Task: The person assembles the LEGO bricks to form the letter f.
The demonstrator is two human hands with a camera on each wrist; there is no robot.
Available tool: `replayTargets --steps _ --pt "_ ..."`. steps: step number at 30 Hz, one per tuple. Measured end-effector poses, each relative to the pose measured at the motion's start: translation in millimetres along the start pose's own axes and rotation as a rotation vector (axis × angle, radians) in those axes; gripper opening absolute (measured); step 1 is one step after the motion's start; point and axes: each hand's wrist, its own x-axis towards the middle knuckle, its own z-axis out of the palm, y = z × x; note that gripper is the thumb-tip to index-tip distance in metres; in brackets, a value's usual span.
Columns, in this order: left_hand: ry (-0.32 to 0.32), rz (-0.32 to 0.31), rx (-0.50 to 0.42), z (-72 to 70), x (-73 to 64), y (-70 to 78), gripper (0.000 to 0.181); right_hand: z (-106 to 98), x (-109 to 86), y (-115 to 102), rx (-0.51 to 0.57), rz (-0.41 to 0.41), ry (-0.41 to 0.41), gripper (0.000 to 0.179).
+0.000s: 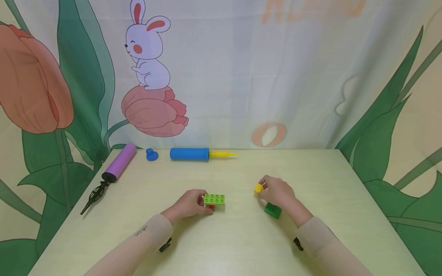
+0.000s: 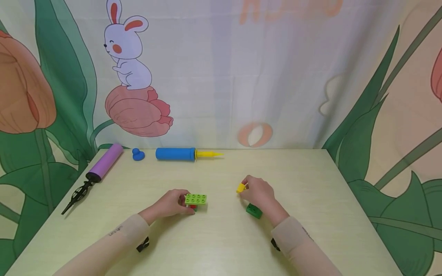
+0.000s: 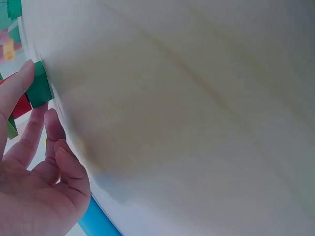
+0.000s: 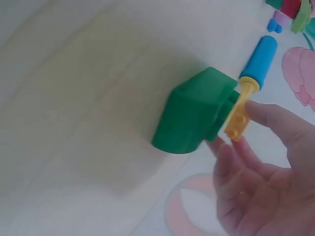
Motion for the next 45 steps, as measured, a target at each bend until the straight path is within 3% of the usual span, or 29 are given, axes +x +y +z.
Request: replayTargets --steps 5,11,18,30,39,45 --pt "0.003 -0.004 0.000 0.4 -0.8 0.5 0.046 -4 -4.3 -7 0.064 -0.081 0.067 0.036" --pt "0.005 -0.007 0.010 0.4 -0.3 -0.5 0.045 -7 -8.6 -15 0.154 -0.133 0.080 0.036" --pt "0.008 -0.007 0.019 0.6 -0.7 -1.2 0.044 -6 -10.2 -21 0.296 -0.261 0.040 0.037" --pt "0.009 -0.001 0.046 -0.4 -2.3 1.4 0.040 -4 -11.6 -36 0.374 -0.431 -0.040 0.039" --pt "0.009 0.016 0.030 -1.2 -1.7 2.3 0.033 -3 -10.6 -46 0.363 -0.410 -0.071 0.038" --pt "0.011 0.022 0.026 -1.0 -1.6 0.0 0.032 -1 -10.6 -55 0.368 -0.466 -0.072 0.037"
